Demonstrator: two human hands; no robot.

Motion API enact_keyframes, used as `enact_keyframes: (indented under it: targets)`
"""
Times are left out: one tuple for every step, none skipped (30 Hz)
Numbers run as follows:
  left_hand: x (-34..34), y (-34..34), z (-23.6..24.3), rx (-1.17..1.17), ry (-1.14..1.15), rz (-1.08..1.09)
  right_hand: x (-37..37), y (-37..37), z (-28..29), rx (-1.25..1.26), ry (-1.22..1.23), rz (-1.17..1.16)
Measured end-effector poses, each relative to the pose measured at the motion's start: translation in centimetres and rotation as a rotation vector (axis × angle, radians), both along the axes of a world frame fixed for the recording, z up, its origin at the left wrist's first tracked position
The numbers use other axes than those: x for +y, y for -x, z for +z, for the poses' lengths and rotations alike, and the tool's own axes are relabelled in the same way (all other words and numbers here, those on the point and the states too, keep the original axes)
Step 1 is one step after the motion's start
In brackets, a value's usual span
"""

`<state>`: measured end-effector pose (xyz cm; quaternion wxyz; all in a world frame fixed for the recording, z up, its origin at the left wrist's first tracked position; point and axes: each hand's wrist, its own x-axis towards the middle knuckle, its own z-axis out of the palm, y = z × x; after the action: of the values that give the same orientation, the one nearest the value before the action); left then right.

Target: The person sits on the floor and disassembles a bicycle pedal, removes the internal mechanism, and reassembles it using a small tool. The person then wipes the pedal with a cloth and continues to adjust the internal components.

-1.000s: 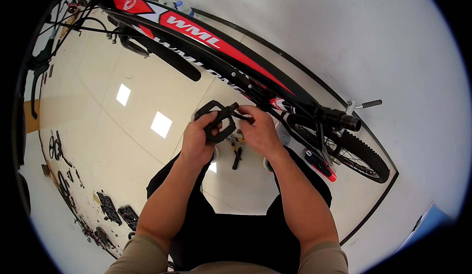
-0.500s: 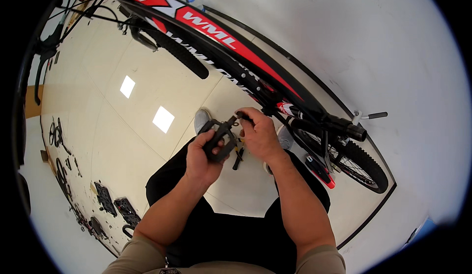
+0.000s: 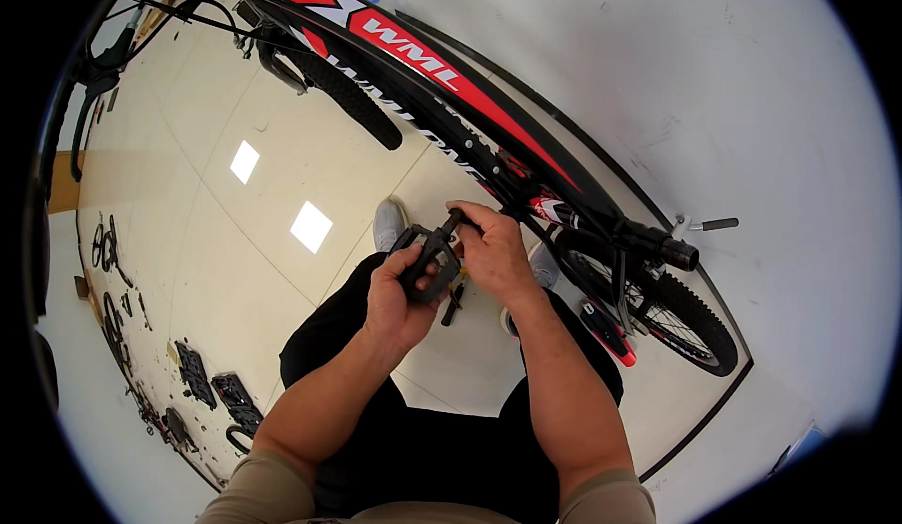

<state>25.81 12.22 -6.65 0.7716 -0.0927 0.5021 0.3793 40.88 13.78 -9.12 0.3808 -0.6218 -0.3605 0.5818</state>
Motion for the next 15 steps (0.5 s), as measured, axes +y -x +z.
enact_keyframes:
  targets:
    - [0.0, 0.0, -0.1, -0.019, -0.002, 0.0, 0.0, -0.1, 0.0, -0.002, 0.005, 0.007]
    - [0.0, 0.0, -0.2, -0.038, -0.004, 0.0, 0.1, -0.2, 0.0, -0.005, 0.01, 0.014]
    - [0.0, 0.0, -0.3, -0.056, -0.004, -0.002, 0.0, -0.3, 0.0, -0.006, 0.017, 0.019]
    - [0.0, 0.0, -0.4, -0.062, -0.005, 0.003, -0.1, -0.4, -0.2, 0.001, 0.012, 0.023]
    - [0.0, -0.1, -0.3, -0.068, -0.007, 0.007, -0.1, -0.5, -0.3, 0.008, 0.007, 0.027]
    - [0.1, 0.0, -0.3, -0.073, -0.01, 0.012, -0.1, -0.5, -0.5, 0.015, 0.0, 0.032]
    - [0.1, 0.0, -0.3, -0.08, -0.003, 0.014, -0.2, -0.6, -0.5, 0.03, 0.0, 0.028]
    - [0.1, 0.1, -0.3, -0.088, 0.004, 0.017, -0.2, -0.6, -0.4, 0.045, -0.001, 0.024]
    - [0.1, 0.1, -0.2, -0.096, 0.009, 0.022, -0.1, -0.7, -0.2, 0.06, -0.003, 0.022]
    - [0.1, 0.2, -0.3, -0.102, -0.006, 0.016, -0.1, -0.7, 0.0, 0.049, 0.003, 0.019]
    - [0.1, 0.3, -0.5, -0.107, -0.022, 0.01, 0.0, -0.7, 0.3, 0.037, 0.01, 0.017]
    - [-0.1, 0.3, -0.8, -0.113, -0.037, 0.007, 0.0, -0.7, 0.5, 0.027, 0.017, 0.019]
    - [-0.3, 0.5, -1.3, -0.086, -0.074, 0.001, 0.0, -0.8, 0.5, 0.028, 0.024, 0.02]
    - [-0.6, 0.6, -1.9, -0.06, -0.11, -0.005, 0.0, -0.8, 0.5, 0.029, 0.032, 0.021]
    - [-0.6, 0.4, -1.8, -0.034, -0.145, -0.013, 0.0, -0.9, 0.4, 0.029, 0.041, 0.02]
